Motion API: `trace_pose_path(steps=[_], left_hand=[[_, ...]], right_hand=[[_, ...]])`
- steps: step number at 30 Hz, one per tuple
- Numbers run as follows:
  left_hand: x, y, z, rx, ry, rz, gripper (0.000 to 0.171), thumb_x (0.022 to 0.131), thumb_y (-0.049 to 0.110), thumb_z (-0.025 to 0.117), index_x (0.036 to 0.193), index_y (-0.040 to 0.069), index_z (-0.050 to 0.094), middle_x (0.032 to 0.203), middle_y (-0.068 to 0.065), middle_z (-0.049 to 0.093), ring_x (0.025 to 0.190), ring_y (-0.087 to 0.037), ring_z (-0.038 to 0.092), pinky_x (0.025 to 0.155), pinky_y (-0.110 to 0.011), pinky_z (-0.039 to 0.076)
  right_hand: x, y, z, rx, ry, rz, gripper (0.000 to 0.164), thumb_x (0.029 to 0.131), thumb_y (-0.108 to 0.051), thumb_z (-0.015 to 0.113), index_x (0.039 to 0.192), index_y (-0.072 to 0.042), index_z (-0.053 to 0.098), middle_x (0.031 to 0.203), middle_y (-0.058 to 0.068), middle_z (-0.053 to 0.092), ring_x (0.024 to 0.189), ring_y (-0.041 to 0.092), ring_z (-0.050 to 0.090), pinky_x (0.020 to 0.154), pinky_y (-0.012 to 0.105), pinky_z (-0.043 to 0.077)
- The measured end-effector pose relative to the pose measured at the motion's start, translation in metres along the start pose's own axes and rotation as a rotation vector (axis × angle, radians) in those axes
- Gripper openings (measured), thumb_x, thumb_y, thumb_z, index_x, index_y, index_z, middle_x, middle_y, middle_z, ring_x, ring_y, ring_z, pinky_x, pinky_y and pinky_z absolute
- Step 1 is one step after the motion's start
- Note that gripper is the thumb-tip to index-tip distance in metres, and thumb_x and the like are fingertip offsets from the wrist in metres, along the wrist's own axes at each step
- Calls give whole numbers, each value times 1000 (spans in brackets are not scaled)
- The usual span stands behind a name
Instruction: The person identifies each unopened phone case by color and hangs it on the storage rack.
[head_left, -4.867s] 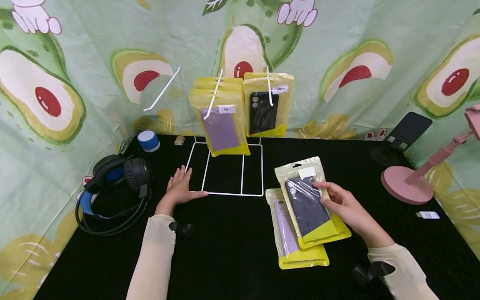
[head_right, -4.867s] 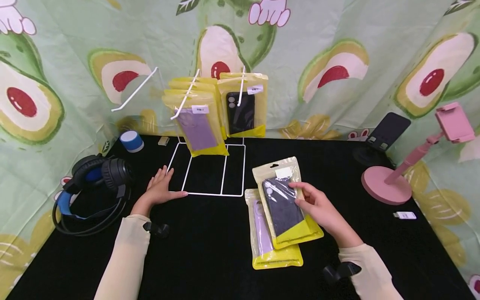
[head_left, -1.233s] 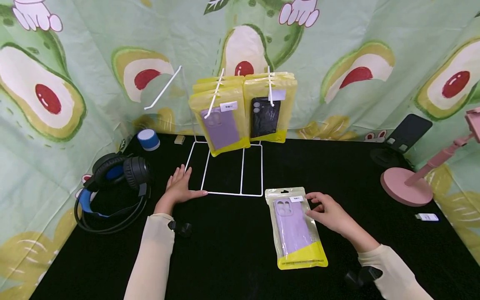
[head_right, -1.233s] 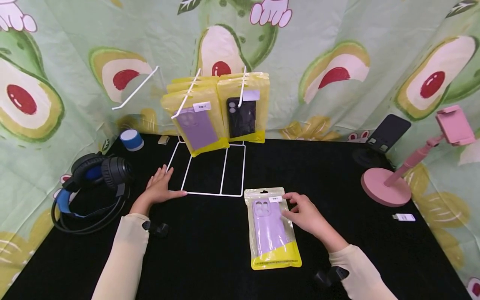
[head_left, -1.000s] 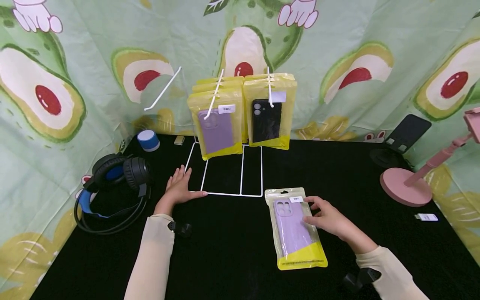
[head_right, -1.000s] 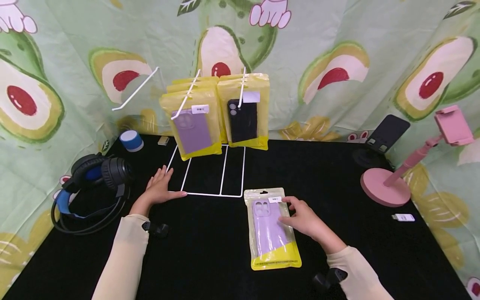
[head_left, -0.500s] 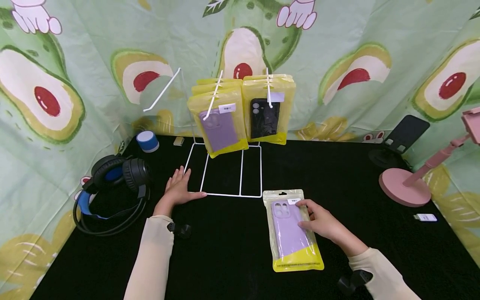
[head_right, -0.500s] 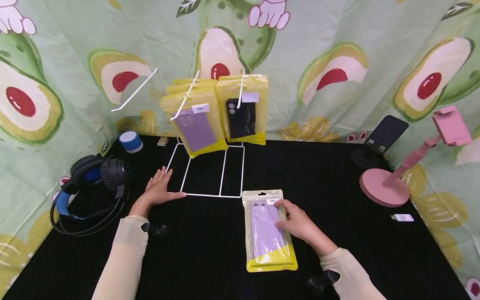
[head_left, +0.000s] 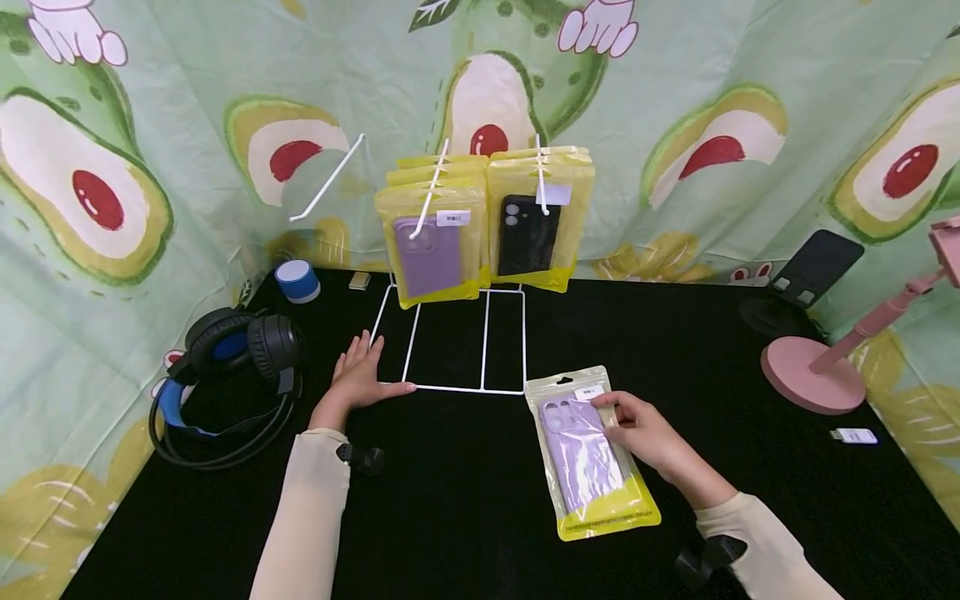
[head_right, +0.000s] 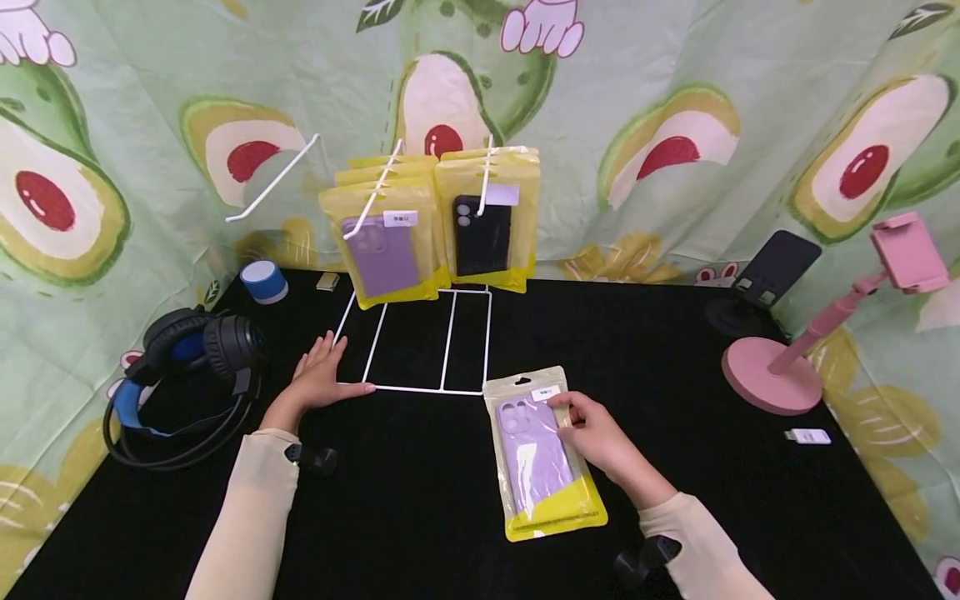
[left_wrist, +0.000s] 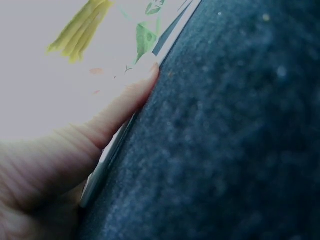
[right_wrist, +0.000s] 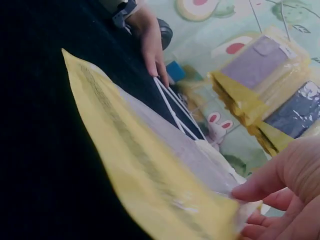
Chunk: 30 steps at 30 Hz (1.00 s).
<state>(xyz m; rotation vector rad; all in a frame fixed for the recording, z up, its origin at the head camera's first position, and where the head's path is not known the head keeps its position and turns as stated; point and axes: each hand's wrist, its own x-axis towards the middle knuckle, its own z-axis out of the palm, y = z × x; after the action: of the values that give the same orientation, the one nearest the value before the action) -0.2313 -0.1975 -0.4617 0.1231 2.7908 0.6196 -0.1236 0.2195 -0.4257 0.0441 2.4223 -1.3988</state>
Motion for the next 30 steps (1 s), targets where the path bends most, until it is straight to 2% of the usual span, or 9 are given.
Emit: trace_pose_path(steps=[6, 14, 23, 30], left_hand=[[0, 1, 1, 7, -2, -3, 115, 73, 63, 69, 151, 2, 11, 156, -22, -7, 143, -38, -10, 112, -56, -4], [2, 1, 1, -8, -7, -17, 117, 72, 66, 68, 151, 2, 10, 156, -22, -9, 142, -39, -11, 112, -55, -7], [0, 3, 0, -3, -14, -14, 115, 74, 63, 68, 151, 2, 9, 156, -22, -8, 143, -38, -11, 112, -55, -6], [0, 0, 0, -8, -2, 18, 115, 74, 62, 69, 151, 1, 10, 156, -22, -7, 143, -37, -10, 112, -55, -5]], right_hand=[[4, -6, 6, 82, 38, -31, 36, 90, -1, 52, 126, -1, 51, 101, 14, 55, 81, 22, 55, 70, 29, 47], [6, -31, 11, 163, 108, -113, 32, 93, -5, 53, 125, -1, 52, 104, 15, 54, 81, 20, 52, 70, 28, 45], [16, -63, 23, 250, 140, -352, 25, 92, 2, 54, 116, 3, 55, 98, 15, 56, 76, 15, 52, 67, 23, 45], [16, -109, 32, 343, 96, -567, 23, 92, 4, 55, 115, 5, 54, 103, 19, 59, 79, 16, 54, 70, 24, 48]])
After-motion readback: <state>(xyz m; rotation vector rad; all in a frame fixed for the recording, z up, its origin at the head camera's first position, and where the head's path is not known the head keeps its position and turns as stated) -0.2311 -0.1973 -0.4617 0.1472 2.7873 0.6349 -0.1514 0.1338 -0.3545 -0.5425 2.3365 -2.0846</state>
